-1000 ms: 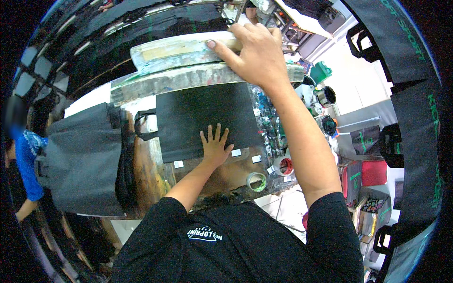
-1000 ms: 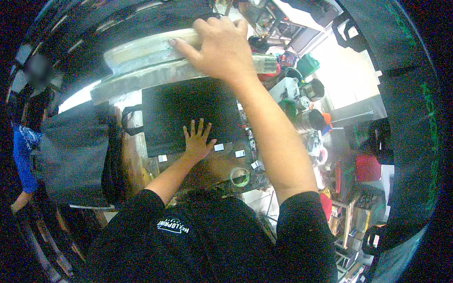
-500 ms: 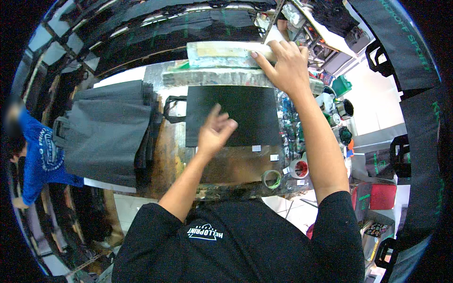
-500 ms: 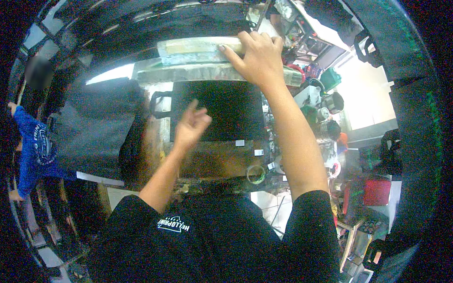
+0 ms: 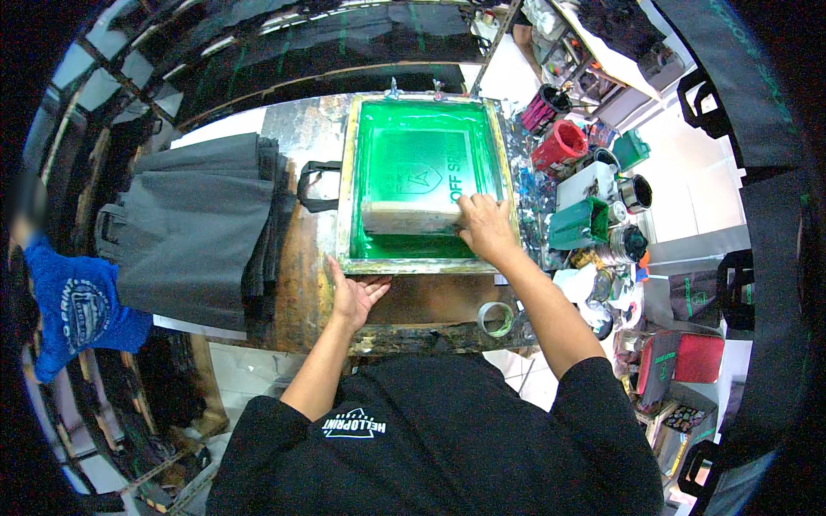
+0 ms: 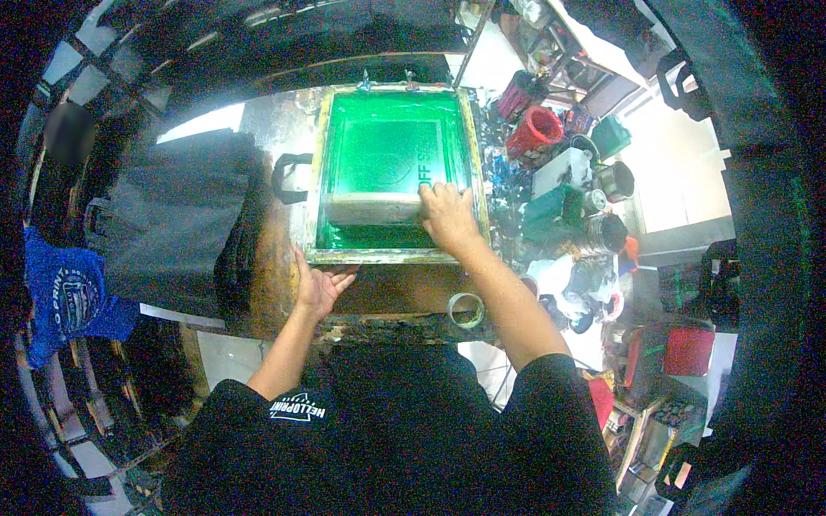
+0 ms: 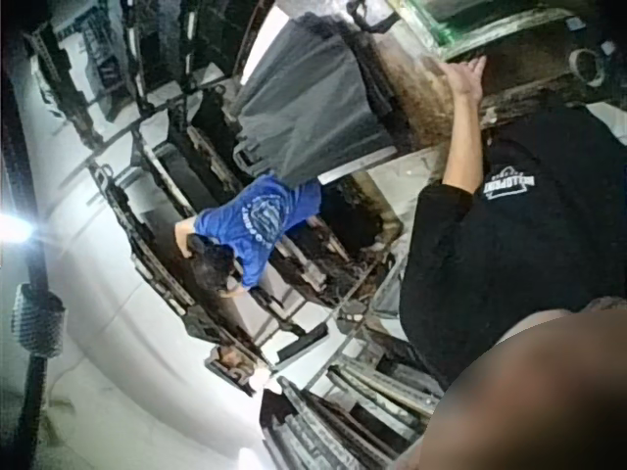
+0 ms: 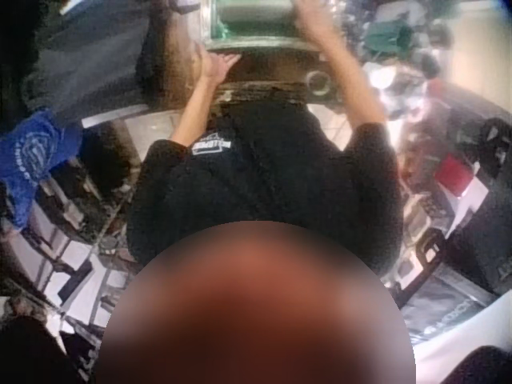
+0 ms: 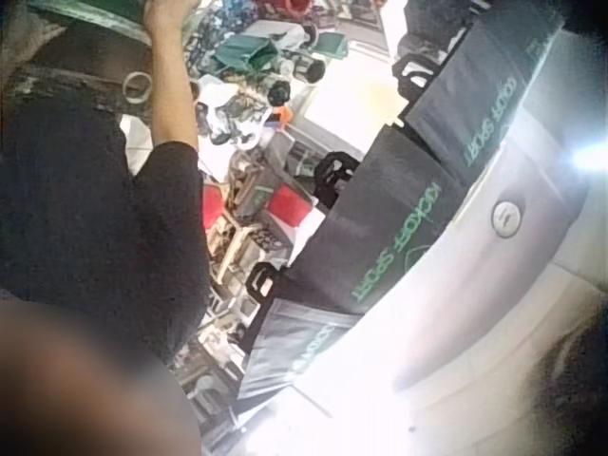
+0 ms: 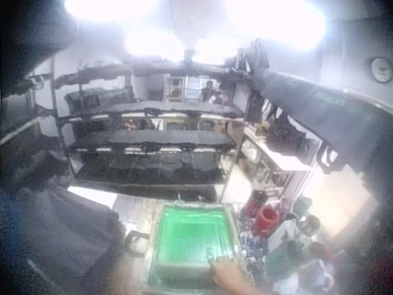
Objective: The person performs screen printing on black tote bags using a squeegee and green ink. They repeatedly pull ink across the screen, lift the frame to reveal the printed logo, and pass each finished bag to a coworker. The process is repeated for multiple bags throughout the clip.
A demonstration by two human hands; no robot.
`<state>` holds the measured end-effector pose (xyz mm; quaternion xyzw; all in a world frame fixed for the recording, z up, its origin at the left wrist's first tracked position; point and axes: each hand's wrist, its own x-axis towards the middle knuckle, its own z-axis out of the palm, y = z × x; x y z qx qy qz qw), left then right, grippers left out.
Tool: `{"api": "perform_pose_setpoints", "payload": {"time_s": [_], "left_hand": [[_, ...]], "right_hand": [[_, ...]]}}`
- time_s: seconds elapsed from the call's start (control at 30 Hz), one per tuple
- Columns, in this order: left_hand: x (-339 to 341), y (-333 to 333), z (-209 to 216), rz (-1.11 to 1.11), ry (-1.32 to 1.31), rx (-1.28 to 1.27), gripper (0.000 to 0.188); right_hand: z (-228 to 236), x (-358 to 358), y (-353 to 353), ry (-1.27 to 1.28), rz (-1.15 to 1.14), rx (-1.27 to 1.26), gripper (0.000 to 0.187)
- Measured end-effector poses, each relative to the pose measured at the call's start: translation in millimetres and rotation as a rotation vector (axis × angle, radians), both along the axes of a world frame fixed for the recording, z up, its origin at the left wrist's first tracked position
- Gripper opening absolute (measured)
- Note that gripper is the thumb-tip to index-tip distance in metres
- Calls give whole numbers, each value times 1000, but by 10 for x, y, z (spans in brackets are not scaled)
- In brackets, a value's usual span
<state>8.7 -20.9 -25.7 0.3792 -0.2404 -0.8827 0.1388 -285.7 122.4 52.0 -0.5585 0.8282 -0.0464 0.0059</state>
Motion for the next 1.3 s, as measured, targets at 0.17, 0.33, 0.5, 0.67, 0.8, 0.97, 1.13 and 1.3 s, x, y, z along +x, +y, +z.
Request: {"api": "perform_pose_setpoints", "payload": {"time_s": [0.17, 0.33, 0.5, 0.67, 0.8, 0.97, 1.13, 1.3], "left_hand": [[-117, 50, 109, 42, -122, -11, 129], [-135, 49, -16, 72, -187, 57, 130], [-130, 33, -26, 33, -205, 50, 128], [-150, 33, 8, 39, -245, 52, 128], [-118, 18, 52, -5, -192, 26, 129], [-169, 25, 93, 22, -256, 67, 136], [-213, -31, 91, -11, -260, 49, 136], [-157, -118, -47, -97, -452, 82, 142]], "right_hand": [[254, -140, 4, -24, 18, 26, 60], [-31, 138, 158, -59, -5, 127, 62], [-260, 263, 100, 48, 14, 21, 55], [-464, -179, -399, 71, -33, -42, 57], [-627, -703, -932, 122, -36, -111, 57], [-796, -1416, -1605, 214, -41, -136, 64], [-802, -1993, -2082, 202, -70, -79, 67], [-420, -2182, -2279, 51, -40, 103, 70]]}}
